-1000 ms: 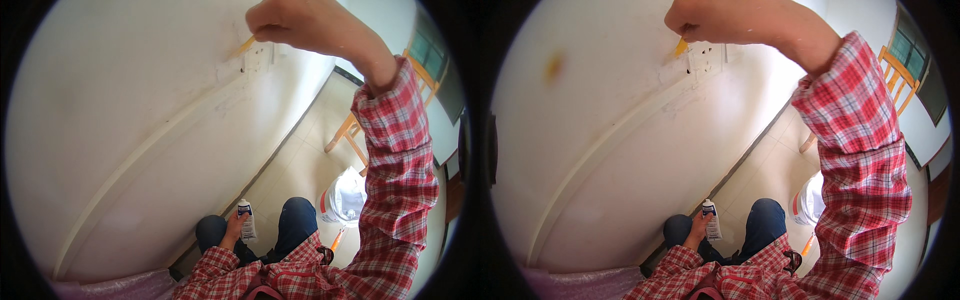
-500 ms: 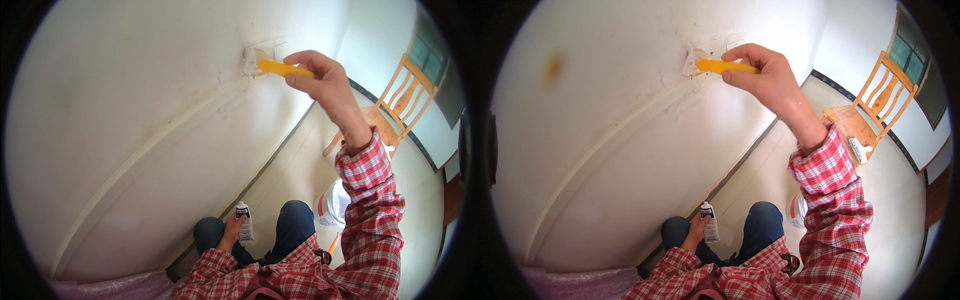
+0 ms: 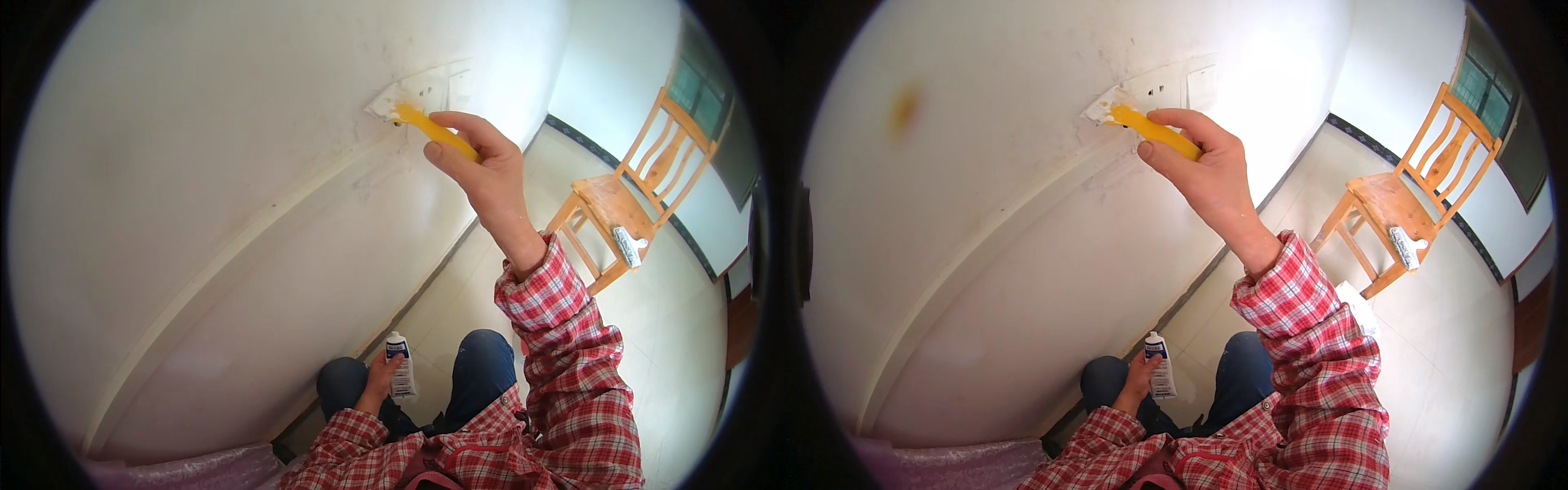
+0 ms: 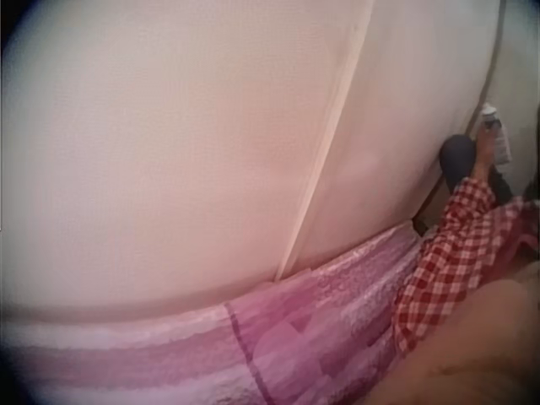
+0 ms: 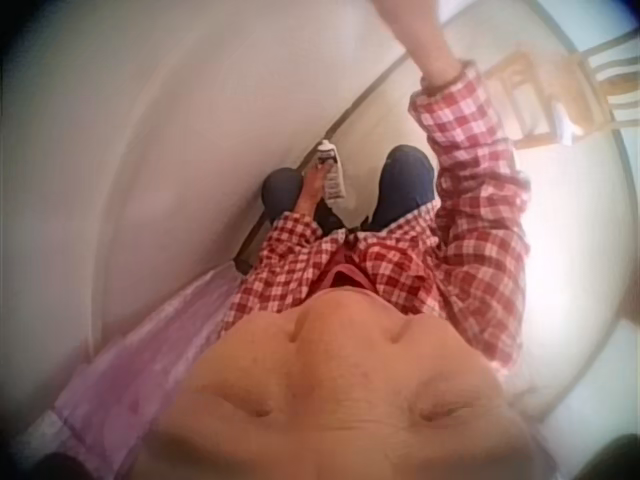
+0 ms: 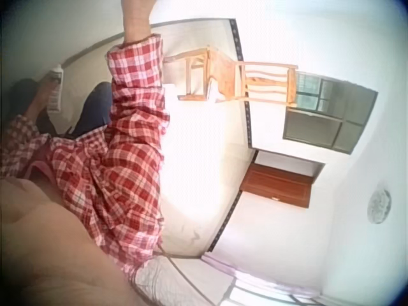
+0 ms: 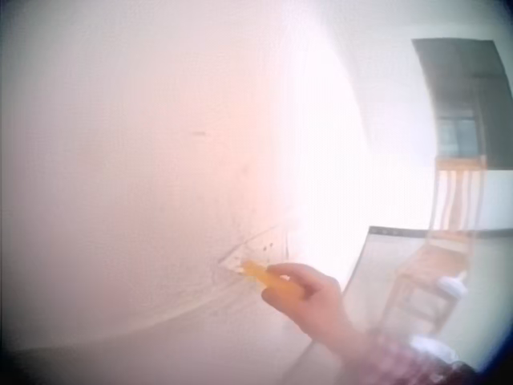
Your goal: The person applies white filler paste to a damaged section of a wall using a small yellow spatula, smoothing it around an electrical outlet. They then use a small paint roller to apply white paint over the filled area to blend it with the surrounding wall.
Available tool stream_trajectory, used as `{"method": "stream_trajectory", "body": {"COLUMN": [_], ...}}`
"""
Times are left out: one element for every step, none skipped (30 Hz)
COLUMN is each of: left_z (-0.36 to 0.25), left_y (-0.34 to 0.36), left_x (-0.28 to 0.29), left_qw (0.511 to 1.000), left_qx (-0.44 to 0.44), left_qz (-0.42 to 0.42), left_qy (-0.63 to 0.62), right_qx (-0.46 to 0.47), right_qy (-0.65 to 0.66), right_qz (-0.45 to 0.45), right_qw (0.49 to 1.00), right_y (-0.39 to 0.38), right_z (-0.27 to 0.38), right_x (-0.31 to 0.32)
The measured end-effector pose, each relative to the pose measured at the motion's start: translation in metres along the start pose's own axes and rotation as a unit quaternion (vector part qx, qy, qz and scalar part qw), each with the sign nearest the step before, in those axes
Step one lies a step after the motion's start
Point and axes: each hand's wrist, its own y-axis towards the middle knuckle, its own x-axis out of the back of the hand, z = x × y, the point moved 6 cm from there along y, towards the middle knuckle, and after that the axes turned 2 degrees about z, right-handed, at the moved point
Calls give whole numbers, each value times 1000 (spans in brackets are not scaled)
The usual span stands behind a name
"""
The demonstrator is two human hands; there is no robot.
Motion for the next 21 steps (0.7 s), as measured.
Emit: {"method": "stream_trajectory", "body": {"left_z": [1, 2, 2, 1, 1, 2, 2, 3, 2, 0, -1, 2, 4, 6, 6, 7, 8, 8, 8, 9, 9], "left_y": [1, 1, 1, 0, 0, 0, 1, 1, 1, 1, 1, 2, 3, 3, 4, 4, 5, 5, 5, 5, 6], "left_x": [0, -1, -2, -2, -3, -3, -3, -3, -4, -5, -6, -4, -3, -1, -1, -1, 0, 0, 0, 0, 0], "left_qw": [1000, 1000, 1000, 1000, 1000, 1000, 1000, 1000, 1000, 1000, 1000, 1000, 1000, 1000, 1000, 1000, 1000, 1000, 1000, 1000, 1000], "left_qx": [1, 3, 3, 3, 3, 2, 1, -1, -1, -2, -3, -1, 1, 2, 2, 3, 3, 4, 4, 5, 2], "left_qz": [0, 1, 2, 3, 4, 3, 3, 4, 5, 6, 7, 7, 6, 6, 5, 3, 1, 2, 3, 5, 6], "left_qy": [2, 5, 2, -1, -4, -6, -8, -10, -9, -8, -7, -4, -2, 1, -2, -4, -7, -8, -9, -11, -12], "right_qx": [-6, -13, -21, -21, -21, -22, -24, -27, -29, -27, -25, -23, -29, -36, -42, -46, -49, -53, -55, -58, -60], "right_qy": [-2, -5, -7, -8, -10, -12, -15, -19, -23, -30, -37, -43, -51, -58, -65, -70, -75, -80, -86, -93, -98], "right_qz": [1, 1, 3, 3, 3, 3, 3, 4, 4, 4, 4, 6, 8, 11, 13, 19, 25, 31, 34, 37, 40], "right_qw": [1000, 1000, 1000, 1000, 1000, 1000, 1000, 999, 999, 999, 999, 999, 998, 998, 997, 996, 996, 995, 994, 993, 993], "right_y": [-1, -2, -2, -2, -3, -4, -4, -5, -5, -6, -8, -9, -11, -13, -14, -15, -16, -17, -18, -18, -20], "right_z": [-2, -4, -5, -6, -5, -5, -5, -6, -7, -8, -8, -8, -9, -10, -11, -12, -14, -15, -16, -18, -21], "right_x": [1, 2, 1, 2, 2, 2, 2, 2, 2, 3, 3, 3, 3, 3, 4, 4, 4, 4, 5, 6, 7]}}
